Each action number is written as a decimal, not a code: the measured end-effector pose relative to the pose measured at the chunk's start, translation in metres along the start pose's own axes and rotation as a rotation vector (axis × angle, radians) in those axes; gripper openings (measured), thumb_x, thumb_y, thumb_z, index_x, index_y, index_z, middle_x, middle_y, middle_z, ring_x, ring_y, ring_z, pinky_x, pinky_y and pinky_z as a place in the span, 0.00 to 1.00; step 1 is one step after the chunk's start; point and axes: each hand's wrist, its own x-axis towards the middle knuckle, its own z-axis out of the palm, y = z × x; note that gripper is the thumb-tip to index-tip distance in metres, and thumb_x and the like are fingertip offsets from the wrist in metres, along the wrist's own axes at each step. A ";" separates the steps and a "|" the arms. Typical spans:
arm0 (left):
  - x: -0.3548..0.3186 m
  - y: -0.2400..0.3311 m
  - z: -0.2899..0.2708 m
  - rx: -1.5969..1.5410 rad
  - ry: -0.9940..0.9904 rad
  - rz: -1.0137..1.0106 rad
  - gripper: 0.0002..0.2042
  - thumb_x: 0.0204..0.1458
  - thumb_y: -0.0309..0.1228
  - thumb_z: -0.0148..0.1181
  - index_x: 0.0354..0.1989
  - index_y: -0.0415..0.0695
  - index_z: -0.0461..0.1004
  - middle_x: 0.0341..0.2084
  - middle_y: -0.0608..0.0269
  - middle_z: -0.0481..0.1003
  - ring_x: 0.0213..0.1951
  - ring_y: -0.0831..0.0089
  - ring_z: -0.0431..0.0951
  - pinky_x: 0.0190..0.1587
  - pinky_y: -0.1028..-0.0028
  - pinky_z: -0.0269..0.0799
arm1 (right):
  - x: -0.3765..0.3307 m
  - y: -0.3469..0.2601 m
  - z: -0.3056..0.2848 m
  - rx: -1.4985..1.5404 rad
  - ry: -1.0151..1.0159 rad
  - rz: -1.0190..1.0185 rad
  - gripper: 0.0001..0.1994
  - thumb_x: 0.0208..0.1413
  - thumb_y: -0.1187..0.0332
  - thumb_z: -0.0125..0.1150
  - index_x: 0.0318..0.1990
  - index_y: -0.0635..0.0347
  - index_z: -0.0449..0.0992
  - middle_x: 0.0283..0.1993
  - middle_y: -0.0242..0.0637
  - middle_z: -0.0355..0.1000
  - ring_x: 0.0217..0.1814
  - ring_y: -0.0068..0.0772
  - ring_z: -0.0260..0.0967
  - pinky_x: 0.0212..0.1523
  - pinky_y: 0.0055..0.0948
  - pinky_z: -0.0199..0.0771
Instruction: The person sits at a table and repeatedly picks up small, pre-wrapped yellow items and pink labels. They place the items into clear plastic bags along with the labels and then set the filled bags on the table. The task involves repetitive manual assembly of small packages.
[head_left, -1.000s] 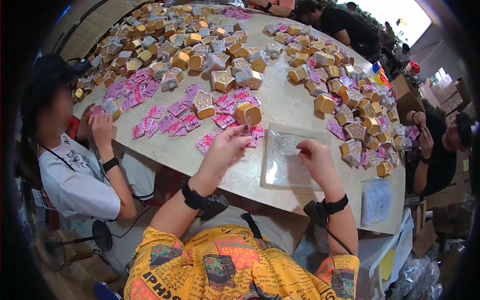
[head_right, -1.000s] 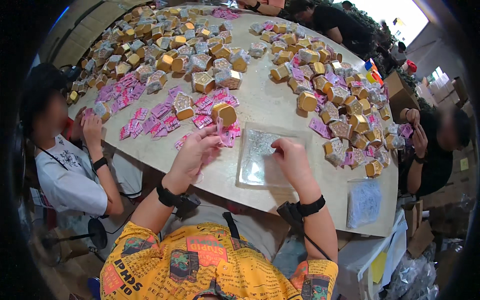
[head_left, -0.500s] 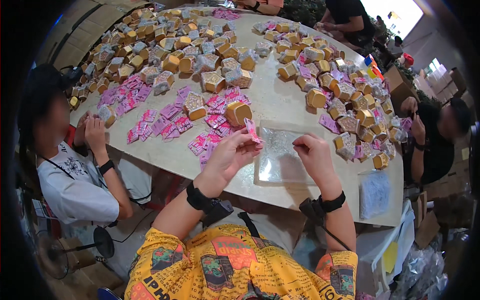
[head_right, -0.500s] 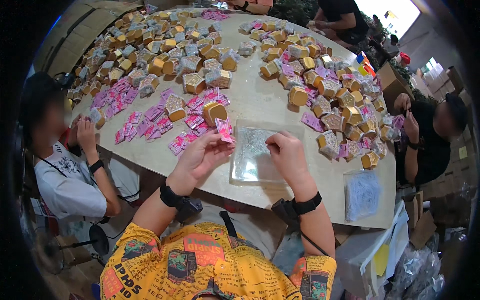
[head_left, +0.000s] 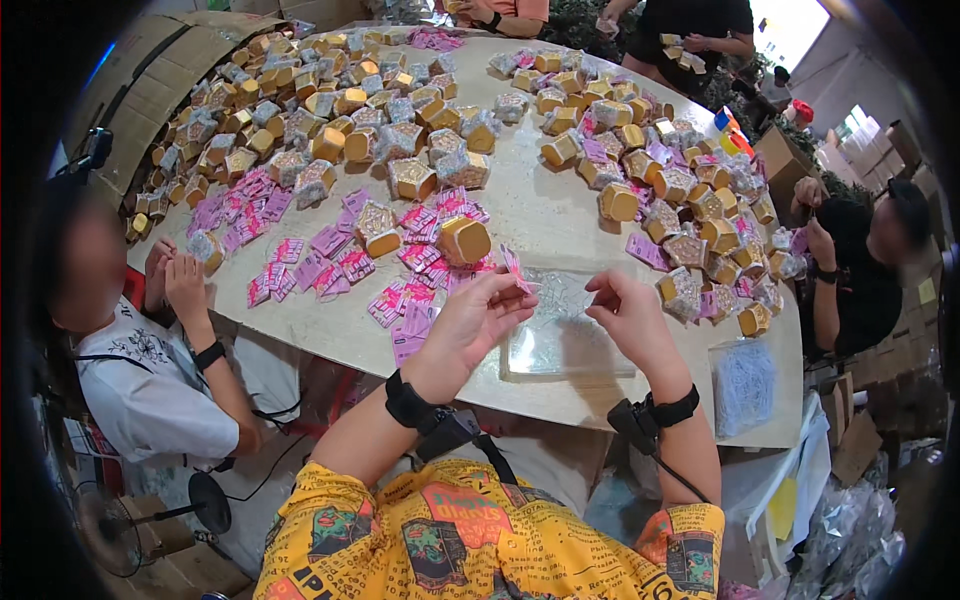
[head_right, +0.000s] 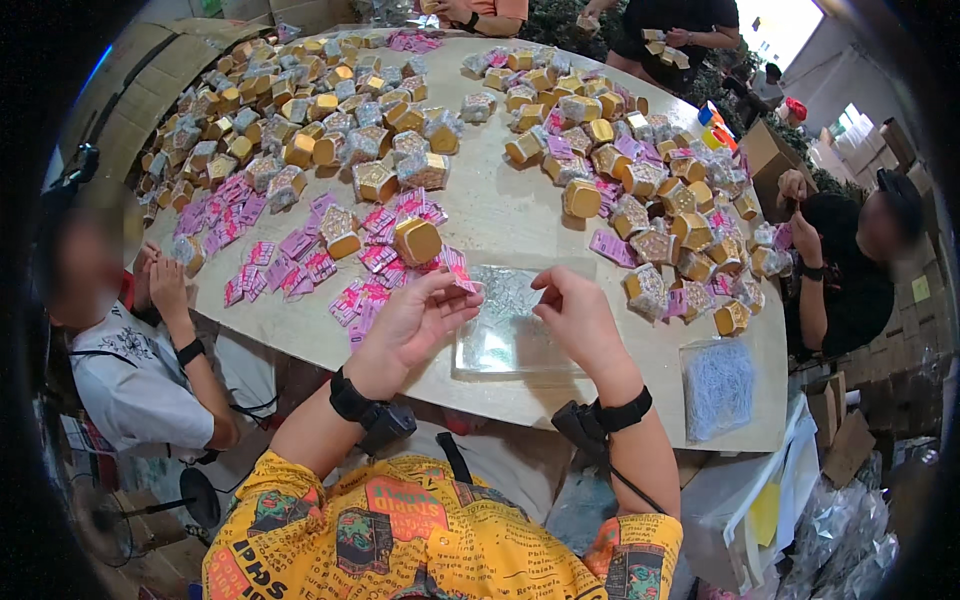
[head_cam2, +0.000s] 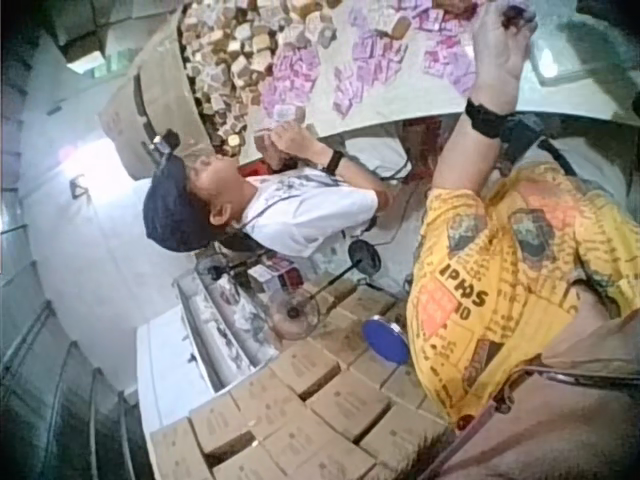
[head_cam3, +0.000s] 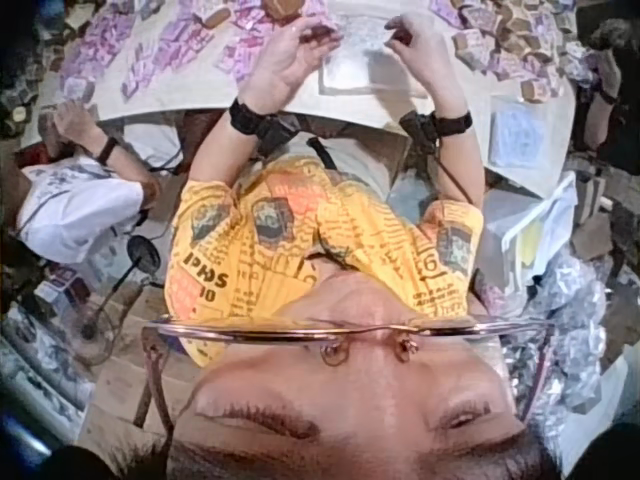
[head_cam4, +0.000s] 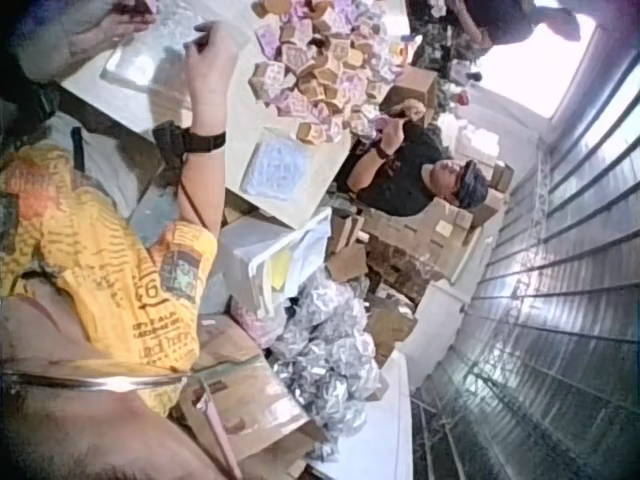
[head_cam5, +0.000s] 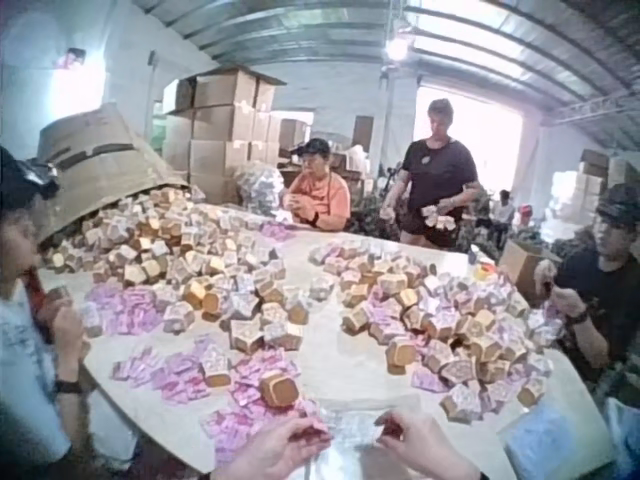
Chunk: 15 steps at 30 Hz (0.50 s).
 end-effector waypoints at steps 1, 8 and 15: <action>0.000 -0.001 0.000 0.007 0.004 -0.003 0.09 0.54 0.30 0.56 0.38 0.37 0.71 0.36 0.51 0.75 0.42 0.61 0.76 0.50 0.65 0.72 | 0.001 -0.006 -0.002 -0.037 -0.021 -0.003 0.12 0.42 0.80 0.62 0.38 0.64 0.73 0.23 0.42 0.71 0.27 0.37 0.71 0.31 0.32 0.71; 0.004 -0.002 0.005 0.013 0.007 -0.025 0.10 0.54 0.30 0.57 0.39 0.37 0.71 0.37 0.50 0.74 0.43 0.61 0.75 0.52 0.64 0.72 | 0.001 0.000 0.004 -0.317 0.072 -0.328 0.14 0.40 0.83 0.59 0.38 0.63 0.71 0.26 0.41 0.70 0.28 0.39 0.70 0.30 0.34 0.70; 0.007 -0.006 0.004 -0.032 0.011 -0.027 0.09 0.53 0.29 0.57 0.38 0.36 0.71 0.36 0.50 0.75 0.43 0.61 0.76 0.52 0.64 0.72 | -0.003 -0.009 0.007 -0.340 0.150 -0.417 0.14 0.41 0.83 0.56 0.38 0.61 0.72 0.31 0.43 0.72 0.34 0.47 0.70 0.35 0.40 0.71</action>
